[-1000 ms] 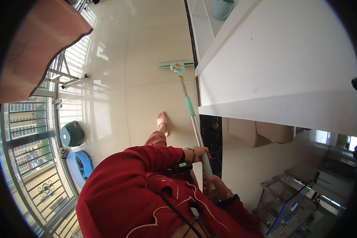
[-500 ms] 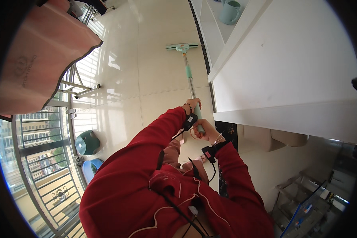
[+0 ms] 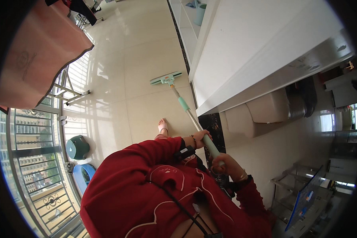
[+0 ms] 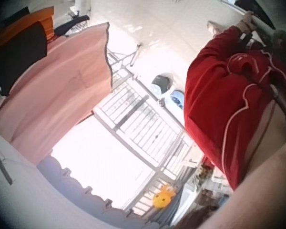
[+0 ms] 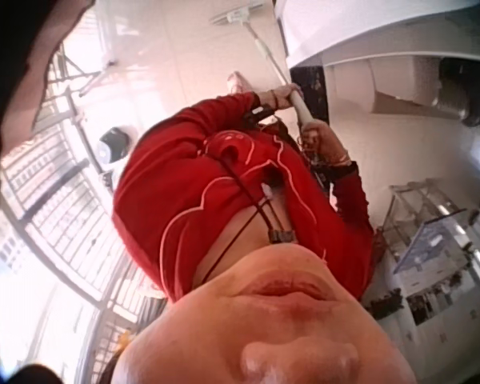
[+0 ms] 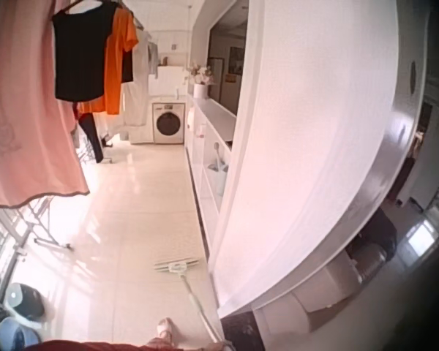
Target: The person mops the tiled floor using a flat mop, moving back and forth across the room. They navigate around furniture and a white shelving unit, covering multiple areas of the floor.
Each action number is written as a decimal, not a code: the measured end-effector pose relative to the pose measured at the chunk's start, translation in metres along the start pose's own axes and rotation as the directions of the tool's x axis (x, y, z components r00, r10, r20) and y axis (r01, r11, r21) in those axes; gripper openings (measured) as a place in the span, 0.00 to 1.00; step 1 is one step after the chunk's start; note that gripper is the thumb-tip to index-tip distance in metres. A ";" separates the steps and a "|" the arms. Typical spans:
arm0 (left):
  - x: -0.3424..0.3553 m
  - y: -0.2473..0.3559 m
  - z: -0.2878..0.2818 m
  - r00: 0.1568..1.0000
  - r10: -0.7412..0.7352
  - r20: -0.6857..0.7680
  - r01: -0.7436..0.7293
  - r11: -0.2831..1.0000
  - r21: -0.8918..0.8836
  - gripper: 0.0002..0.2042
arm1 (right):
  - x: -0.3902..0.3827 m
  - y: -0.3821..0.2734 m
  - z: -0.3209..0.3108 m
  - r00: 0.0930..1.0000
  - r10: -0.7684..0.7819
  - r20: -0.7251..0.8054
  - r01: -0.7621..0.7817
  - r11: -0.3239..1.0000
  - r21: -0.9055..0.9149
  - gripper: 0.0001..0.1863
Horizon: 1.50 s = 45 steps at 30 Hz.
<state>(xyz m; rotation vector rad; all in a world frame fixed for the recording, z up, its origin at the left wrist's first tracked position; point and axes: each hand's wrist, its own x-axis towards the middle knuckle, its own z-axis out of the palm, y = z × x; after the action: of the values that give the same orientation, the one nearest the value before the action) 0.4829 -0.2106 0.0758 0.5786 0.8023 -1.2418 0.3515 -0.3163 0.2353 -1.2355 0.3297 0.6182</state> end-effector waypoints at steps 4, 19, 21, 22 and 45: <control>0.001 -0.058 0.007 0.983 -0.178 0.035 0.178 0.984 0.010 0.06 | -0.058 0.027 -0.022 0.956 0.223 0.192 -0.294 0.735 0.611 0.05; 0.097 -0.096 -0.053 0.894 -0.446 -0.051 0.448 0.880 0.157 0.06 | -0.065 0.088 -0.027 0.994 -0.055 -0.093 0.004 0.879 -0.477 0.12; 0.101 -0.093 -0.062 0.905 -0.423 -0.049 0.419 0.864 0.278 0.05 | -0.054 0.095 -0.028 0.968 0.174 -0.179 -0.215 0.945 -0.245 0.12; 0.102 -0.089 -0.065 0.883 -0.459 -0.101 0.470 0.870 0.149 0.05 | -0.048 0.097 -0.028 0.935 0.297 -0.193 -0.315 0.947 -0.069 0.12; 0.014 0.321 -0.080 0.890 0.413 -0.196 -0.326 0.874 0.362 0.11 | 0.346 -0.062 0.066 0.909 0.418 0.003 -0.366 0.792 0.489 0.11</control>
<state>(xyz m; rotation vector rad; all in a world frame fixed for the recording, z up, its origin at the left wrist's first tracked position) 0.7785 -0.0795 0.0044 1.1339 0.6700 -0.9457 0.6577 -0.1767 0.1131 -0.7147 0.7978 0.7709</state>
